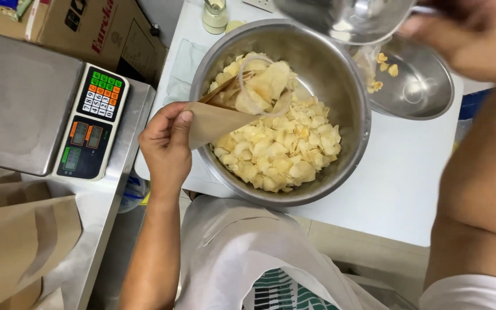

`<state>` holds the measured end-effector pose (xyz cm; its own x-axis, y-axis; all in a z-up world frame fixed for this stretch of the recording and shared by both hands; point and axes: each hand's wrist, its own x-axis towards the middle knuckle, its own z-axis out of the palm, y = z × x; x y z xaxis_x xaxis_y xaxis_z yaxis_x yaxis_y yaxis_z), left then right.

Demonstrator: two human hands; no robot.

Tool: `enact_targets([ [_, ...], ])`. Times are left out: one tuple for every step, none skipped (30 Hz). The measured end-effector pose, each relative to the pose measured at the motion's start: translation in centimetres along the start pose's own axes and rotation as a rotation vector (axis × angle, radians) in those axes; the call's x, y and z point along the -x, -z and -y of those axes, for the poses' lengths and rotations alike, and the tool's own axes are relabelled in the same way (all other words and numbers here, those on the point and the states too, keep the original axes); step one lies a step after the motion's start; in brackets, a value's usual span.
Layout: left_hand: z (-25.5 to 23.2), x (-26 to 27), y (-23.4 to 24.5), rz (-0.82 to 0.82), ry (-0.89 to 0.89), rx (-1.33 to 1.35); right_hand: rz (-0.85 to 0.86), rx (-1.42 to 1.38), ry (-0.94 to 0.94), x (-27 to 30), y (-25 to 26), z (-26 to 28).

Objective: Filling brown paper bags with dried fruit chips from a large bowl using a scoop and weighing them on a digital scale.

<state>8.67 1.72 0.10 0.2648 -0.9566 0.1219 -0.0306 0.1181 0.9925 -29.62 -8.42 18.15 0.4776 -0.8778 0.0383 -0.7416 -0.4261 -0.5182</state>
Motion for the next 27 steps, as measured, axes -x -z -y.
enact_targets([
  [0.3, -0.2, 0.5, 0.007, -0.002, 0.003, -0.005, 0.003, -0.005, -1.1, -1.4, 0.5],
  [0.7, -0.5, 1.0, 0.007, 0.001, 0.029, 0.069, -0.091, 0.001, -2.2, -2.8, 1.0],
  [1.1, -0.7, 1.4, 0.009, 0.006, 0.053, 0.143, -0.187, 0.006, -3.3, -4.3, 1.4],
  [1.3, -0.9, 1.8, 0.018, 0.007, 0.055, 0.138, -0.187, -0.002, -4.4, -5.8, 2.9],
  [1.5, -1.0, 2.1, 0.032, 0.017, 0.069, 0.161, -0.166, -0.163, -5.4, -7.3, 4.4],
  [1.7, -1.2, 2.4, 0.045, 0.027, 0.083, 0.183, -0.145, -0.323, -6.6, -8.8, 5.9],
  [1.7, -1.4, 2.6, 0.054, 0.028, 0.085, 0.179, -0.145, -0.331, -7.6, -9.9, 6.1],
  [1.6, -1.6, 2.8, 0.071, 0.034, 0.075, 0.226, -0.196, -0.306, -8.6, -10.9, 6.3],
  [1.6, -1.7, 3.2, 0.083, 0.041, 0.063, 0.276, -0.249, -0.276, -9.7, -12.2, 6.6],
  [1.7, -1.9, 3.5, 0.085, 0.041, 0.063, 0.275, -0.25, -0.278, -10.3, -12.3, 8.0],
  [1.7, -2.2, 3.7, 0.098, 0.036, 0.076, 0.328, -0.199, -0.349, -11.0, -12.5, 9.4],
  [1.8, -2.5, 4.0, 0.11, 0.031, 0.089, 0.382, -0.147, -0.419, -11.7, -12.7, 10.9],
  [1.8, -2.7, 4.5, 0.108, 0.033, 0.088, 0.384, -0.147, -0.419, -11.6, -12.3, 12.0],
  [1.7, -2.8, 5.0, 0.13, 0.049, 0.086, 0.346, -0.091, -0.464, -11.5, -12.0, 13.1],
  [1.6, -3.1, 5.4, 0.154, 0.064, 0.084, 0.306, -0.034, -0.51, -11.4, -11.7, 14.2],
  [1.8, -3.5, 5.7, 0.154, 0.065, 0.084, 0.307, -0.034, -0.51, -11.0, -11.7, 13.7],
  [2.1, -3.8, 6.1, 0.17, 0.074, 0.089, 0.19, -0.119, -0.416, -10.5, -11.8, 13.2],
  [2.3, -4.1, 6.4, 0.186, 0.082, 0.093, 0.074, -0.202, -0.321, -10.0, -11.8, 12.6],
  [2.3, -4.3, 6.7, 0.198, 0.08, 0.092, 0.065, -0.205, -0.329, -10.0, -11.6, 14.0],
  [2.3, -4.5, 6.8, 0.212, 0.076, 0.094, 0.051, -0.185, -0.449, -10.0, -11.2, 15.3],
  [2.3, -4.8, 6.8, 0.234, 0.073, 0.101, 0.035, -0.164, -0.577, -9.9, -10.8, 16.5],
  [2.6, -5.0, 6.8, 0.254, 0.073, 0.104, 0.022, -0.165, -0.593, -8.7, -10.6, 15.6],
  [3.0, -5.2, 6.9, 0.248, 0.091, 0.109, -0.092, -0.194, -0.416, -7.8, -10.5, 14.6],
  [3.5, -5.5, 7.1, 0.241, 0.108, 0.114, -0.203, -0.221, -0.236, -6.9, -10.4, 13.7],
  [3.6, -5.6, 7.3, 0.249, 0.111, 0.113, -0.207, -0.222, -0.243, -5.5, -11.0, 12.3],
  [3.8, -5.8, 7.6, 0.256, 0.09, 0.121, -0.367, -0.371, -0.36, -4.1, -11.7, 10.9],
  [4.0, -5.9, 7.7, 0.262, 0.072, 0.131, -0.525, -0.517, -0.476, -2.8, -12.3, 9.4],
])
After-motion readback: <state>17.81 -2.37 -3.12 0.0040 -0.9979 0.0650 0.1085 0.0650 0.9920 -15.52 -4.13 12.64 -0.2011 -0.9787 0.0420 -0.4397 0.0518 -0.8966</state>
